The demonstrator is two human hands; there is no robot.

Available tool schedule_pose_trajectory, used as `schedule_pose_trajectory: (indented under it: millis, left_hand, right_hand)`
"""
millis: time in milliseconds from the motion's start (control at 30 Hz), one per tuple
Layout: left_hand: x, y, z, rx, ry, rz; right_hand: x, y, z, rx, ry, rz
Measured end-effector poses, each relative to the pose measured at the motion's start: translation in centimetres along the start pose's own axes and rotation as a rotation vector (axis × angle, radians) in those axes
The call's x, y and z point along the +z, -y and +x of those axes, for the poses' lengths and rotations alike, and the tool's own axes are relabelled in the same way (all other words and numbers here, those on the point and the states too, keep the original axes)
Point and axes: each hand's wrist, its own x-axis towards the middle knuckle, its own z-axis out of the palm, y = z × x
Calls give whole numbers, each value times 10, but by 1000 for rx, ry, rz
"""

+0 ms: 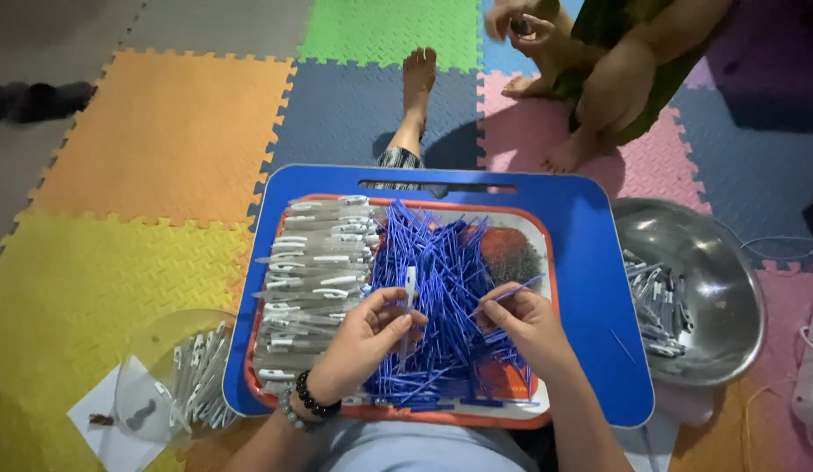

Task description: The person is manually assembling pens by inserting ink refills into pen bodies on a tray while sitting on the floor.

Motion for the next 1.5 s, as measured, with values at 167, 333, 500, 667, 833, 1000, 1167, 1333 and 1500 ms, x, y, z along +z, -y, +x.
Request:
schedule_pose_trajectory:
  millis: [167, 333, 500, 667, 833, 1000, 1167, 1333, 1500]
  left_hand:
    - [-1, 0, 10, -68, -33, -123]
    - [-3, 17, 19, -43, -65, -107]
    - [-18, 20, 10, -48, -50, -233]
    - [-27, 39, 6, 16, -123, -298]
    - [-3, 37, 6, 18, -57, -324]
    - [9, 47, 9, 36, 41, -331]
    - [16, 39, 1, 24, 16, -330]
    - [17, 40, 1, 39, -4, -310]
    - [20, 32, -3, 28, -29, -274]
  right_hand:
    - [36, 42, 2, -46, 58, -204]
    - [92, 94, -10, -249, 404, -362]
    - [66, 30, 0, -80, 164, -198]
    - [20, 7, 0, -126, -66, -40]
    - [35, 14, -3, -170, -58, -13]
    - [61, 14, -4, -204, 4, 57]
    - [75, 18, -12, -278, -12, 4]
    - [86, 24, -16, -317, -40, -36]
    - [94, 27, -18, -377, -68, -91]
